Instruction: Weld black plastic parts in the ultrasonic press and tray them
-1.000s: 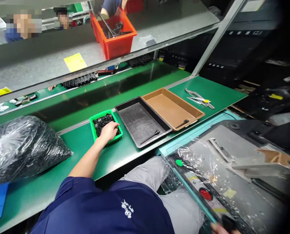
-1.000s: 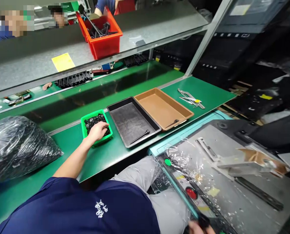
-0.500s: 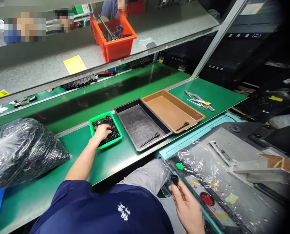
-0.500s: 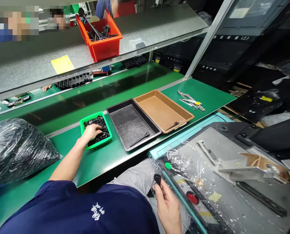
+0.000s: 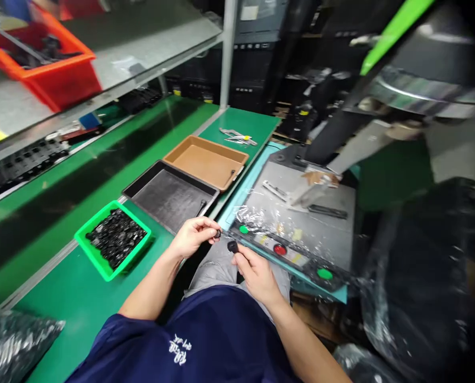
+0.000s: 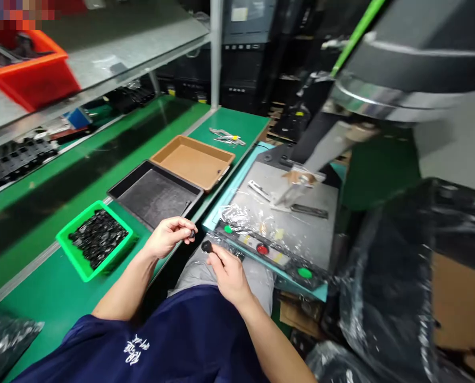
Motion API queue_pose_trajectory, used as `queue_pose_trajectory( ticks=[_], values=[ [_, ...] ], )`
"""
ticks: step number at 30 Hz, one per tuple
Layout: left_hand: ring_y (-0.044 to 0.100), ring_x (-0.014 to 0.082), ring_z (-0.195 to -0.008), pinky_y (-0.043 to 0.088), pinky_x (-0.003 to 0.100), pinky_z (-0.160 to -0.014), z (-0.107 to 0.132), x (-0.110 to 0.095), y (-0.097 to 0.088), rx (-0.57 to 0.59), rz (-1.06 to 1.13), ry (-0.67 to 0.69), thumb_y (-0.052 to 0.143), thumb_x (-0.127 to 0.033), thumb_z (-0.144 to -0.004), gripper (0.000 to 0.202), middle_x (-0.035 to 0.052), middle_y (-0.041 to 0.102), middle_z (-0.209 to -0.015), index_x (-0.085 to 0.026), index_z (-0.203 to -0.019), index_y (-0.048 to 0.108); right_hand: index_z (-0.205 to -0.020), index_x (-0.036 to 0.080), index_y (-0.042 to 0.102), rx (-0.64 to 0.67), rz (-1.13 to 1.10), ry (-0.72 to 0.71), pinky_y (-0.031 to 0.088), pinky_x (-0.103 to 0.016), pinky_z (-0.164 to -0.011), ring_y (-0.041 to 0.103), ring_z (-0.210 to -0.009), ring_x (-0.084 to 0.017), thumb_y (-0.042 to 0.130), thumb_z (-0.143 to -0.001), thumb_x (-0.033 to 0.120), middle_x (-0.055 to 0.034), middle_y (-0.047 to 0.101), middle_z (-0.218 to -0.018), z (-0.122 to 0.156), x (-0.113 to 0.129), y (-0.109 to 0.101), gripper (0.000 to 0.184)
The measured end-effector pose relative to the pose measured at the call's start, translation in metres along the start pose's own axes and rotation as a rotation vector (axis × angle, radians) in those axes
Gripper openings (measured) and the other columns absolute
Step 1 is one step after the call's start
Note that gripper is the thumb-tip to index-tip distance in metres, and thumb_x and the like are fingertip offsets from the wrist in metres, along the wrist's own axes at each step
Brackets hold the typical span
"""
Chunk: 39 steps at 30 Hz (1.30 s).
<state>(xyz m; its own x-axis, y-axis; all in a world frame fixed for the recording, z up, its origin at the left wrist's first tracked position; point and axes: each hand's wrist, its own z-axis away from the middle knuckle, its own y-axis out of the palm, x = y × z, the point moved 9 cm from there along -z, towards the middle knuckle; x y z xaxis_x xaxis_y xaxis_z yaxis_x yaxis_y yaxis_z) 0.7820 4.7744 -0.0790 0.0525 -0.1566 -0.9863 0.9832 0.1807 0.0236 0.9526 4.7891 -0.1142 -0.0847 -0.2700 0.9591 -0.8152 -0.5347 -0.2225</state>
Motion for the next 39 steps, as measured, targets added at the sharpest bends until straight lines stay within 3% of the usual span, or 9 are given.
queue_pose_trajectory(
  ticks=[2,5,10,13,18,21,26,33,39],
  values=[
    [0.064,0.0137,-0.069,0.052,0.026,-0.065,-0.013,0.007,0.032,0.091,-0.018,0.013,0.077,-0.035,-0.074,0.025,0.0055,0.071,-0.08,-0.014,-0.086,0.072,-0.119,0.016,0.066,-0.064,-0.032,0.054,0.053,-0.028,-0.064,0.062,-0.068,-0.017,0.044,-0.1,0.04,-0.0053,0.068,-0.081,0.003,-0.005,-0.014,0.038],
    [0.061,0.0114,-0.066,0.051,0.024,-0.064,-0.026,0.014,0.061,0.156,-0.052,0.033,0.078,-0.034,-0.074,0.022,0.0045,0.072,-0.083,-0.016,-0.086,0.074,-0.12,0.018,0.066,-0.123,-0.025,0.096,0.052,-0.027,-0.065,0.063,-0.07,-0.017,0.044,-0.099,0.039,-0.004,0.067,-0.08,0.012,-0.01,-0.034,0.037],
    [0.062,0.0135,-0.066,0.052,0.026,-0.064,-0.036,0.018,0.09,0.225,-0.161,0.042,0.074,-0.037,-0.078,0.024,0.0064,0.075,-0.088,-0.017,-0.09,0.076,-0.118,0.021,0.068,-0.212,0.066,0.074,0.054,-0.029,-0.072,0.066,-0.075,-0.019,0.045,-0.098,0.034,-0.0038,0.07,-0.084,0.022,-0.01,-0.057,0.033],
    [0.068,0.0179,-0.078,0.056,0.03,-0.072,-0.035,0.016,0.099,0.261,-0.281,0.084,0.066,-0.038,-0.084,0.027,0.0078,0.076,-0.096,-0.018,-0.099,0.076,-0.118,0.021,0.068,-0.273,0.133,0.078,0.056,-0.033,-0.075,0.068,-0.079,-0.021,0.047,-0.097,0.033,-0.0068,0.072,-0.092,0.026,-0.013,-0.064,0.032],
    [0.062,0.0235,-0.119,0.05,0.037,-0.103,-0.027,0.01,0.112,0.4,-0.427,0.167,0.055,-0.035,-0.091,0.035,0.0062,0.067,-0.128,-0.024,-0.12,0.07,-0.121,0.019,0.067,-0.336,0.181,0.06,0.057,-0.036,-0.082,0.07,-0.089,-0.023,0.045,-0.098,0.031,-0.01,0.072,-0.105,0.028,-0.015,-0.07,0.034],
    [0.058,0.0233,-0.126,0.043,0.038,-0.112,-0.025,0.008,0.114,0.433,-0.47,0.218,0.056,-0.035,-0.091,0.038,0.0048,0.065,-0.132,-0.024,-0.125,0.067,-0.12,0.019,0.067,-0.351,0.201,0.054,0.056,-0.037,-0.086,0.069,-0.094,-0.024,0.045,-0.098,0.03,-0.0097,0.072,-0.105,0.028,-0.014,-0.071,0.033],
    [0.064,0.0246,-0.117,0.047,0.04,-0.108,-0.031,0.012,0.11,0.385,-0.473,0.191,0.061,-0.039,-0.089,0.036,0.006,0.07,-0.123,-0.022,-0.119,0.071,-0.116,0.019,0.069,-0.413,0.258,0.019,0.054,-0.037,-0.09,0.067,-0.101,-0.025,0.047,-0.098,0.028,-0.0094,0.071,-0.109,0.031,-0.007,-0.075,0.029],
    [0.067,0.0264,-0.111,0.05,0.041,-0.104,-0.036,0.015,0.109,0.374,-0.377,0.102,0.07,-0.04,-0.081,0.035,0.0067,0.073,-0.116,-0.021,-0.11,0.075,-0.114,0.02,0.07,-0.497,0.361,-0.071,0.054,-0.039,-0.089,0.068,-0.095,-0.025,0.048,-0.099,0.027,-0.0099,0.072,-0.103,0.036,0.006,-0.079,0.027],
    [0.07,0.0253,-0.105,0.055,0.04,-0.099,-0.042,0.017,0.11,0.401,-0.306,0.128,0.076,-0.036,-0.077,0.03,0.0075,0.075,-0.11,-0.02,-0.102,0.077,-0.11,0.021,0.072,-0.498,0.235,-0.016,0.052,-0.038,-0.088,0.067,-0.094,-0.024,0.052,-0.096,0.029,-0.0086,0.072,-0.103,0.038,-0.001,-0.084,0.025]
  ],
)
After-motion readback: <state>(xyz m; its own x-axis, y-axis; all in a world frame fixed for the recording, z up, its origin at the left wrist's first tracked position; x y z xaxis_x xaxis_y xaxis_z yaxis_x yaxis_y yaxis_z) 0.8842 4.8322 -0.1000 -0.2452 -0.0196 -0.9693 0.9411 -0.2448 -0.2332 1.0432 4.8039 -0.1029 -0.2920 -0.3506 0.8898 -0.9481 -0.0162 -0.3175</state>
